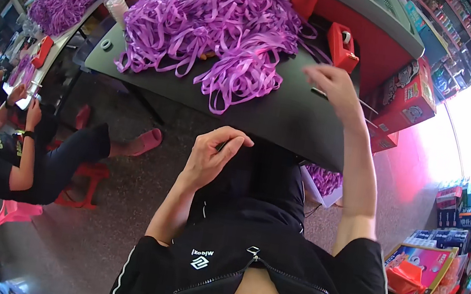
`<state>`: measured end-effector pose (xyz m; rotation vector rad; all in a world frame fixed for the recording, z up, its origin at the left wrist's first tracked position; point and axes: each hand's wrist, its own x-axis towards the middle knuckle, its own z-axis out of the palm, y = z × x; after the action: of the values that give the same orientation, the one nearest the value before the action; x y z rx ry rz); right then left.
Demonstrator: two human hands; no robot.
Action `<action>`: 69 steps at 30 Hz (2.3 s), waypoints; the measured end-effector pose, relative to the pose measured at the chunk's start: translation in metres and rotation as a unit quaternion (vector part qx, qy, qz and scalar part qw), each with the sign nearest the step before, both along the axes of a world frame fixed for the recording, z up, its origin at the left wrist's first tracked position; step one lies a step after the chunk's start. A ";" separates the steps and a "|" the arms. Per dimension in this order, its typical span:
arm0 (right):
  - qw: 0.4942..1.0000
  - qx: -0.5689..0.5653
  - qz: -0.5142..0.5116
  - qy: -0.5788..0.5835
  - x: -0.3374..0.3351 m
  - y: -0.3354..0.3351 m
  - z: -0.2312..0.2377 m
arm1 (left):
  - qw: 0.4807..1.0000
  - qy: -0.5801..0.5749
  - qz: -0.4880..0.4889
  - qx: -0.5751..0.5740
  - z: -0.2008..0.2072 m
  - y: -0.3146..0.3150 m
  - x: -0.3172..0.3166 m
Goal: Tying purple ribbons around small metal rods and placing the finished items into a storage container.
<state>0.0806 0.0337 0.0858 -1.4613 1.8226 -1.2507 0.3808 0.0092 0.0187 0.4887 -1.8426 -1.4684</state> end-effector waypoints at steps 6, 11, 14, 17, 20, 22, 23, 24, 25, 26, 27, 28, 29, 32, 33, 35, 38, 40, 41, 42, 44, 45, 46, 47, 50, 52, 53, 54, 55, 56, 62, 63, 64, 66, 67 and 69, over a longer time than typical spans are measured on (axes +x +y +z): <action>0.971 0.148 0.012 0.186 -0.023 -0.104 -0.040 | 0.995 0.004 0.081 0.060 -0.021 0.009 0.018; 0.989 -0.061 0.093 -0.097 0.015 -0.092 0.016 | 0.992 0.004 0.097 0.078 -0.013 0.004 0.015; 0.886 -0.163 0.240 -0.361 0.026 -0.048 0.063 | 0.993 0.051 0.072 0.079 -0.006 0.001 0.002; 0.865 -0.180 0.245 -0.399 0.036 0.009 0.077 | 0.905 0.177 -0.184 0.341 0.000 -0.002 -0.032; 0.872 -0.191 0.238 -0.383 0.038 0.062 0.049 | 0.722 0.255 -0.344 0.544 0.012 0.009 -0.074; 0.905 -0.167 0.221 -0.322 0.031 0.105 0.023 | 0.612 0.298 -0.398 0.615 0.009 0.012 -0.091; 0.891 -0.172 0.217 -0.359 0.036 0.126 0.012 | 0.612 0.312 -0.349 0.637 0.005 0.012 -0.098; 0.884 -0.189 0.198 -0.379 0.036 0.148 -0.001 | 0.613 0.327 -0.299 0.654 0.002 0.013 -0.104; 0.864 -0.218 0.210 -0.403 0.028 0.171 -0.019 | 0.596 0.334 -0.262 0.682 -0.002 0.014 -0.109; 0.864 -0.219 0.203 -0.406 0.023 0.193 -0.034 | 0.594 0.329 -0.262 0.686 -0.006 0.015 -0.112; 0.862 -0.220 0.175 -0.422 0.021 0.215 -0.049 | 0.616 0.327 -0.255 0.670 -0.009 0.016 -0.113; 0.858 -0.221 0.145 -0.441 0.019 0.230 -0.063 | 0.638 0.322 -0.245 0.655 -0.012 0.017 -0.113; 0.849 -0.228 0.087 -0.469 0.019 0.241 -0.079 | 0.659 0.317 -0.238 0.640 -0.014 0.019 -0.113; 0.803 -0.261 0.017 -0.535 0.018 0.261 -0.108 | 0.716 0.284 -0.194 0.608 -0.011 0.019 -0.113; 0.761 -0.296 0.016 -0.576 0.018 0.268 -0.114 | 0.715 0.282 -0.192 0.611 -0.014 0.017 -0.111; 0.705 -0.347 0.027 -0.618 0.011 0.275 -0.117 | 0.703 0.287 -0.208 0.617 -0.012 0.011 -0.110; 0.647 -0.372 0.078 -0.661 -0.005 0.281 -0.118 | 0.702 0.295 -0.220 0.609 -0.011 0.008 -0.110; 0.630 -0.382 0.093 -0.670 -0.013 0.282 -0.118 | 0.794 0.223 -0.170 0.540 -0.007 0.009 -0.108; 0.615 -0.407 0.102 -0.668 -0.017 0.283 -0.117 | 0.794 0.221 -0.172 0.540 -0.005 0.009 -0.105; 0.600 -0.430 0.111 -0.666 -0.020 0.284 -0.116 | 0.832 0.171 -0.171 0.499 -0.002 0.007 -0.102; 0.580 -0.454 0.117 -0.667 -0.019 0.284 -0.102 | 0.865 0.116 -0.173 0.456 0.002 -0.001 -0.093; 0.530 -0.468 0.143 -0.692 -0.023 0.285 -0.099 | 0.897 0.058 -0.185 0.397 0.005 -0.010 -0.084; 0.479 -0.482 0.169 -0.714 -0.027 0.286 -0.097 | 0.922 -0.001 -0.197 0.335 0.008 -0.016 -0.078; 0.477 -0.488 0.164 -0.712 -0.031 0.289 -0.097 | 0.934 -0.004 -0.159 0.321 0.018 -0.017 -0.078; 0.439 -0.536 0.156 -0.704 -0.044 0.303 -0.096 | 0.941 0.004 -0.158 0.298 0.037 -0.044 -0.065; 0.434 -0.567 0.147 -0.685 -0.051 0.317 -0.094 | 0.943 0.025 -0.127 0.306 0.061 -0.064 -0.065; 0.432 -0.579 0.144 -0.676 -0.055 0.324 -0.092 | 0.940 0.032 -0.148 0.307 0.071 -0.083 -0.064; 0.444 -0.579 0.133 -0.671 -0.059 0.330 -0.093 | 0.937 0.038 -0.162 0.308 0.082 -0.104 -0.064; 0.459 -0.581 0.120 -0.661 -0.062 0.337 -0.091 | 0.935 0.061 -0.149 0.317 0.092 -0.122 -0.072; 0.460 -0.587 0.122 -0.656 -0.064 0.343 -0.090 | 0.933 0.085 -0.135 0.323 0.104 -0.141 -0.081; 0.652 -0.435 -0.147 -0.603 -0.073 0.360 -0.099 | 0.982 0.055 -0.069 0.167 0.166 -0.230 -0.119; 0.762 -0.329 -0.238 -0.505 -0.070 0.353 -0.101 | 0.966 -0.242 0.068 -0.067 0.176 -0.231 -0.120; 0.840 -0.204 -0.323 -0.385 -0.066 0.344 -0.097 | 0.796 -0.495 0.194 -0.290 0.179 -0.228 -0.120; 0.896 -0.060 -0.408 -0.163 -0.060 0.335 -0.087 | 0.594 -0.591 0.242 -0.488 0.154 -0.152 -0.125; 0.899 0.098 -0.424 0.050 -0.058 0.327 -0.083 | 0.639 -0.497 0.237 -0.537 0.146 -0.120 -0.119; 0.898 0.047 -0.438 0.004 -0.057 0.320 -0.077 | 0.832 -0.306 0.131 -0.443 0.124 -0.044 -0.135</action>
<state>0.0232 0.3537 0.0083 -0.5472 2.6206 -1.4840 0.2454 -0.0349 0.1424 0.7306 -2.5523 -0.1425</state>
